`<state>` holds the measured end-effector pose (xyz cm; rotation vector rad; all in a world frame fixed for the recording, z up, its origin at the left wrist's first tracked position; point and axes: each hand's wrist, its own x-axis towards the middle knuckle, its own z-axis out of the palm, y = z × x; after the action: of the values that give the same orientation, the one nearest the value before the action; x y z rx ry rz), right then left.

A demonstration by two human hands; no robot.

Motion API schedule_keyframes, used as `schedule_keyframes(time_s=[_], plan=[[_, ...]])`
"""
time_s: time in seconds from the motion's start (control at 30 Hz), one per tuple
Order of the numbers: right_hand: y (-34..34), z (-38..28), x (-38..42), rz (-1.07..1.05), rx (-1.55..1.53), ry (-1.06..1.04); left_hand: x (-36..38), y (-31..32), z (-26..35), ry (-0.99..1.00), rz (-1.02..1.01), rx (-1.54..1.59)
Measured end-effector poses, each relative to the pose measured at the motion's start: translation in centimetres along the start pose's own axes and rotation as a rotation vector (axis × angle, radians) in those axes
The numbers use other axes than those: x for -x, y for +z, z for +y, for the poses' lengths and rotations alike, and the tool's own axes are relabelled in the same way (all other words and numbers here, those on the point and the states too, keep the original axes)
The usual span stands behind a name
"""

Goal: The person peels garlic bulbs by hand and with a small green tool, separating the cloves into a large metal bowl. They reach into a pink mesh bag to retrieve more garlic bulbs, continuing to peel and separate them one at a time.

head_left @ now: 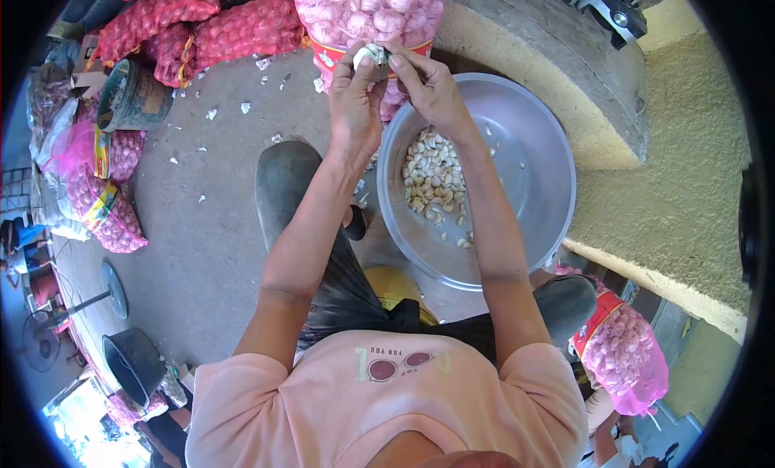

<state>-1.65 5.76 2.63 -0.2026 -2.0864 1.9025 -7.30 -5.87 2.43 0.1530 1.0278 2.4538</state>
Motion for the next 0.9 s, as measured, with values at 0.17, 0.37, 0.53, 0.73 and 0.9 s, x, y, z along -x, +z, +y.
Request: schedule_keyframes(time_s=[0.17,0.37,0.53,0.73,0.9], plan=[[0.5,0.7,0.1,0.007,-0.491,0.192,-0.1,-0.3,0.3,-0.003,0.013,0.025],[1.9,1.5,-0.6,0.093,-0.308,0.075,-0.5,-1.2,0.1,0.001,0.072,0.021],[1.6,0.9,-1.2,0.154,-0.098,0.048,-0.5,-1.1,0.2,0.019,0.076,-0.012],[2.0,2.1,-2.3,0.279,-0.078,-0.104,-0.1,-0.8,0.1,0.030,0.093,-0.051],[3.0,2.9,-3.2,0.459,-0.015,-0.114,0.1,-0.6,0.1,0.045,0.104,-0.095]])
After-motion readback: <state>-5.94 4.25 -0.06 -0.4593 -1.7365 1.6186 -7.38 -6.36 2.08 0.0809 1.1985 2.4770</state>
